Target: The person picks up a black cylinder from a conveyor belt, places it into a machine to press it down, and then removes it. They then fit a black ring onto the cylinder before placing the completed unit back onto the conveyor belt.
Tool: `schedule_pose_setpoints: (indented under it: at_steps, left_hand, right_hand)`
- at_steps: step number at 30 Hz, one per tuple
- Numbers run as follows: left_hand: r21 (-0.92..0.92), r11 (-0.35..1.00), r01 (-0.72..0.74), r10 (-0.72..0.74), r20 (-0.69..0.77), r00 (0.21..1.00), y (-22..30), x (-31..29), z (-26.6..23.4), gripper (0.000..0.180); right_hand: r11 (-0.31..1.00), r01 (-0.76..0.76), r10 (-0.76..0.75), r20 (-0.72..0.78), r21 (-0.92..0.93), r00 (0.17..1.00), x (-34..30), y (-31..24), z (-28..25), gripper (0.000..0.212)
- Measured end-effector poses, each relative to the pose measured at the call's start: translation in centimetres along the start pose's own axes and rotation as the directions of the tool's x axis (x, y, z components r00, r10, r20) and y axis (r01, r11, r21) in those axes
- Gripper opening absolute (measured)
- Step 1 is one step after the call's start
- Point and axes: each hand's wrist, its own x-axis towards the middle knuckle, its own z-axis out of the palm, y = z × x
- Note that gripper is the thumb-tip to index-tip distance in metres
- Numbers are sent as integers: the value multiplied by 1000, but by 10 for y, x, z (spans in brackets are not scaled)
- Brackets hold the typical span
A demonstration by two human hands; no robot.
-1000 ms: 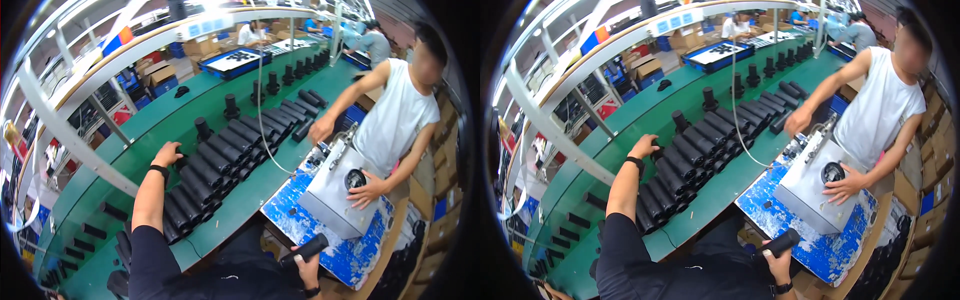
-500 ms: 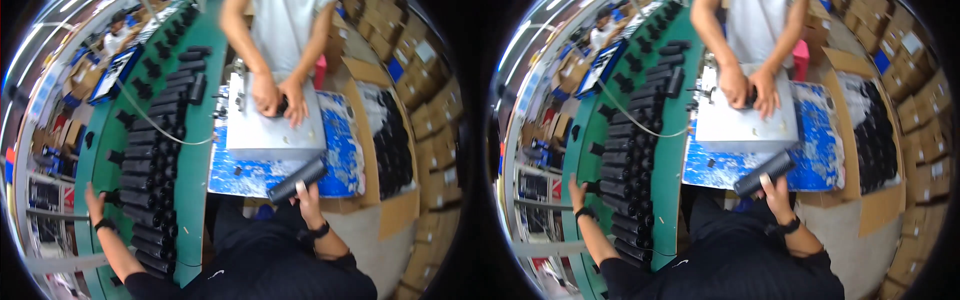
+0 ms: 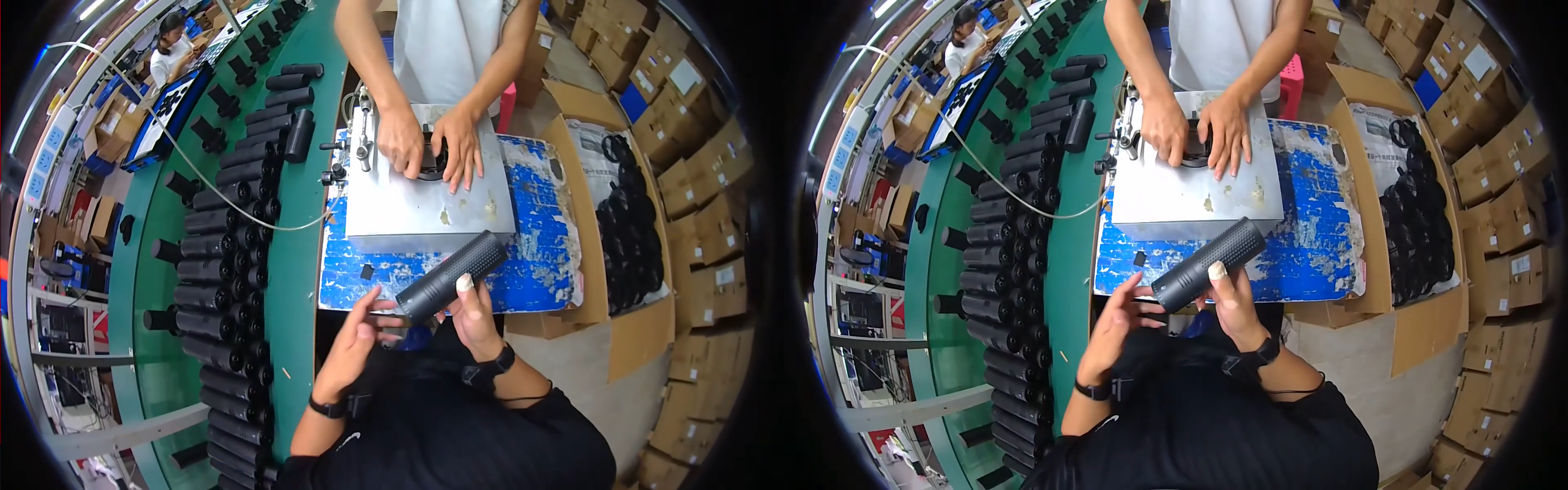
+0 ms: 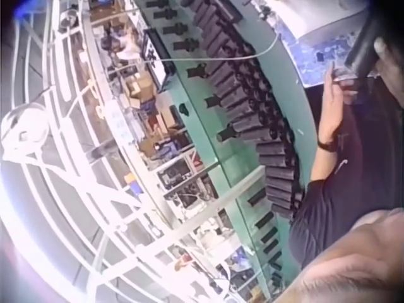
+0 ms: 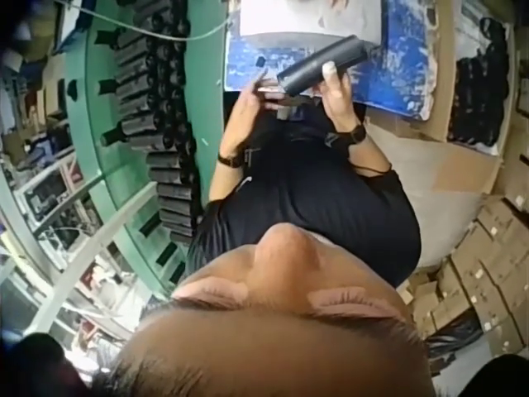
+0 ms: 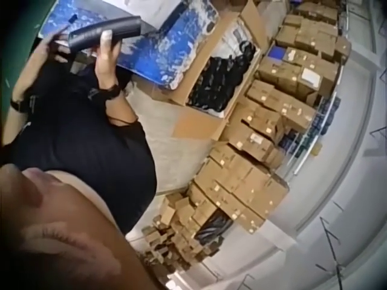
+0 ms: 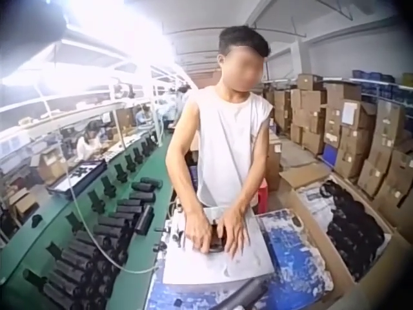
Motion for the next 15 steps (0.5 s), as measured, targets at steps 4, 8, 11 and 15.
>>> schedule_pose_setpoints:
  at_steps: [4,8,11,15]
  left_hand:
    - [-294,934,202,-113,293,949,-27,24,16,65]
    - [-184,965,188,-133,273,953,-32,45,30,62]
    - [-105,994,-39,59,190,980,-28,57,44,60]
    - [-106,983,-147,145,-24,989,-11,78,51,59]
  right_hand:
    - [989,99,-105,-52,-112,993,-5,0,-5,44]
    - [955,95,-96,10,-282,995,-2,-22,-5,49]
    - [984,-13,4,-55,-176,998,21,-48,4,48]
    - [873,121,-123,27,-472,992,86,-89,14,37]
